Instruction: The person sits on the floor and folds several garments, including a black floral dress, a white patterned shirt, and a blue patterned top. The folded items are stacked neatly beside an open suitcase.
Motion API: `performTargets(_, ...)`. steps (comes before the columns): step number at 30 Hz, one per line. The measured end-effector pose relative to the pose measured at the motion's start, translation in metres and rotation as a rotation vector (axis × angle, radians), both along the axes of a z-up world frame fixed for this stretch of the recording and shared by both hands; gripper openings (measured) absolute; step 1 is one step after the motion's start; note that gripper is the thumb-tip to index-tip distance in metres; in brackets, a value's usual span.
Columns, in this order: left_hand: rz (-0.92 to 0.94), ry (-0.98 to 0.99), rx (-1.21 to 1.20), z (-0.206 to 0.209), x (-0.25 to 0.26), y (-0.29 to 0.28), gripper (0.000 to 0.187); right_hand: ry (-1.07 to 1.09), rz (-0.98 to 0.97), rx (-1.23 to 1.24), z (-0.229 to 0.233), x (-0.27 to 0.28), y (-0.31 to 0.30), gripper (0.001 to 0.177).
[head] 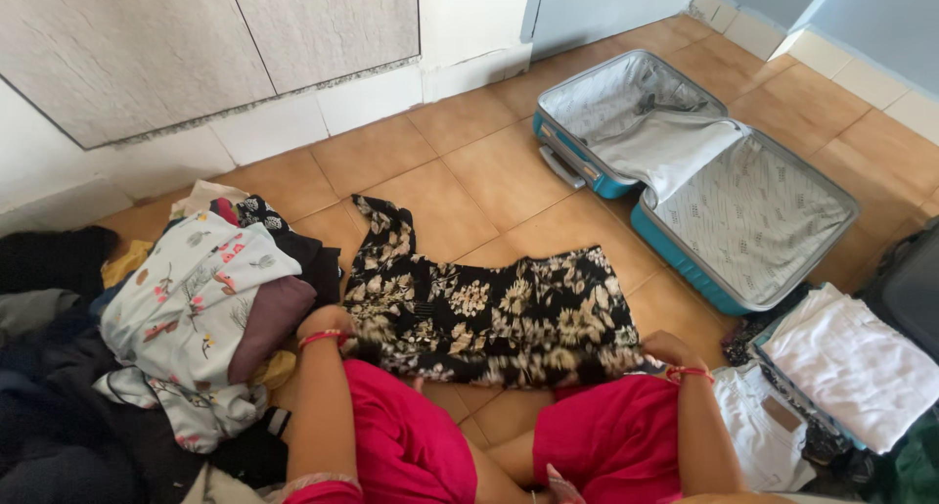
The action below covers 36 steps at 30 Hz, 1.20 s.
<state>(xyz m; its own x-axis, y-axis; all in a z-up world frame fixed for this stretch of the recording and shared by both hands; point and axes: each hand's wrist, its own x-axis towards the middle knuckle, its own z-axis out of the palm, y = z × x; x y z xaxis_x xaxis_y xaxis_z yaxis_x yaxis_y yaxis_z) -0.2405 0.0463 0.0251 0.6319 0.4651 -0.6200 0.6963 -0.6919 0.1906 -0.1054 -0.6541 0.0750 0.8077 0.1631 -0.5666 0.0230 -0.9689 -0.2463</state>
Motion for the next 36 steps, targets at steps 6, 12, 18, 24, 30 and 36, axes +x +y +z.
performTargets(6, 0.14, -0.597, 0.022, 0.005, 0.016, 0.008, 0.048, -0.332, -0.283, 0.821, 0.004, 0.033, 0.015, 0.017)
performTargets(12, 0.274, -0.906, 0.063, -0.004, 0.044, 0.015, 0.037, -0.452, -0.569, 1.059, 0.0, 0.073, 0.053, 0.02)
performTargets(18, 0.235, -0.96, -0.02, -0.02, 0.068, 0.009, 0.049, -0.422, -0.52, 1.12, -0.029, 0.108, 0.066, 0.038)
performTargets(24, 0.043, -0.57, 0.149, -0.011, 0.071, -0.023, 0.094, -0.316, -0.446, 0.628, -0.04, 0.104, 0.054, 0.075)
performTargets(30, -0.167, -0.396, 0.401, 0.023, 0.06, -0.058, 0.097, -0.042, -0.431, 0.271, -0.014, 0.08, 0.041, 0.093)
performTargets(36, -0.418, -0.26, 0.397, 0.018, 0.06, -0.087, 0.1, 0.072, -0.274, 0.078, -0.046, 0.067, 0.006, 0.058)
